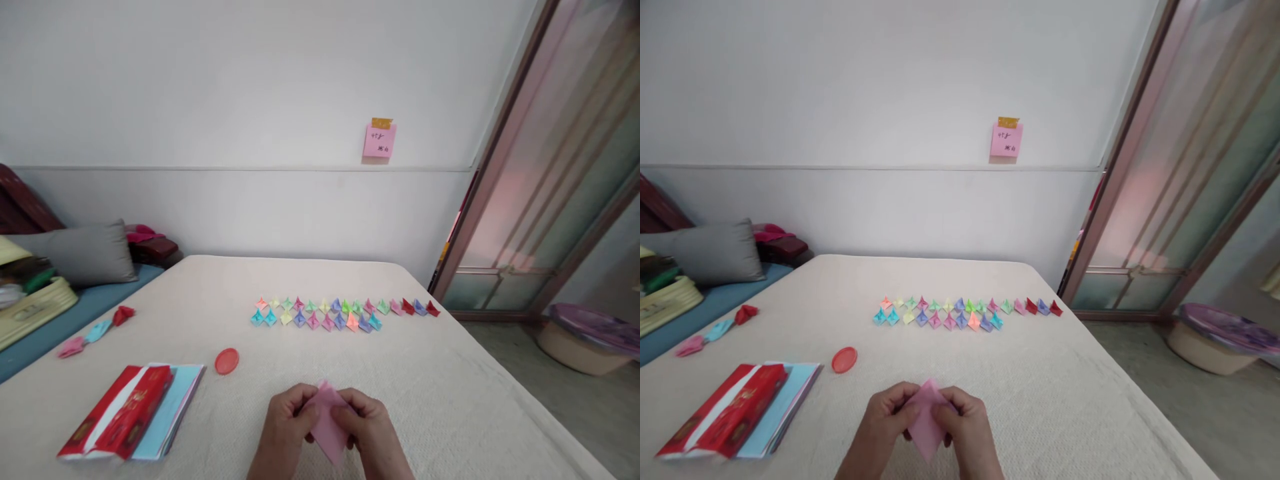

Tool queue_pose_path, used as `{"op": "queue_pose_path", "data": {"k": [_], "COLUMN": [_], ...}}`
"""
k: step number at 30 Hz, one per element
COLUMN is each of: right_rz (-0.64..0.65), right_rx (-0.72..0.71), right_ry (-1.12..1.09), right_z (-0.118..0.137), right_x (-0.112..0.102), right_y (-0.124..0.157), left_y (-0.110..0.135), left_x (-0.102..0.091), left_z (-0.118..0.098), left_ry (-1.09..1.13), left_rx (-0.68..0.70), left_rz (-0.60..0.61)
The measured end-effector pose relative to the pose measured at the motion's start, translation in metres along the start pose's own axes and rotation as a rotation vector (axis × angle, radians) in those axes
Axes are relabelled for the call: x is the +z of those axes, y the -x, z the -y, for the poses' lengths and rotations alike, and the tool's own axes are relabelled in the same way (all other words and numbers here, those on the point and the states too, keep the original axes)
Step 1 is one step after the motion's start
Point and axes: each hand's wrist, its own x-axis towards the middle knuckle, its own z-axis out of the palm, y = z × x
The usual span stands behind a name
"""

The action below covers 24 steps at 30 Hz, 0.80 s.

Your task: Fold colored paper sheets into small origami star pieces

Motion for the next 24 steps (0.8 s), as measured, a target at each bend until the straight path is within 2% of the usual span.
{"op": "queue_pose_path", "data": {"k": [4, 9, 17, 24], "right_rz": [0.003, 0.015, 0.106, 0.07], "right_rx": [-0.007, -0.095, -0.168, -0.188], "right_ry": [-0.075, -0.075, -0.051, -0.113], "right_z": [0.001, 0.007, 0.013, 0.007], "right_x": [-0.004, -0.008, -0.009, -0.012], "right_y": [0.0, 0.002, 0.004, 0.0], "left_y": [0.0, 0.001, 0.0, 0.001], "left_x": [-0.005, -0.008, -0.009, -0.01], "left_z": [-0.001, 0.0, 0.0, -0.001], "left_ry": [0.051, 0.006, -0.113, -0.17], "left_rx": [0.0, 0.016, 0.174, 0.242], "left_rz": [0.048, 0.037, 0.049, 0.069]}}
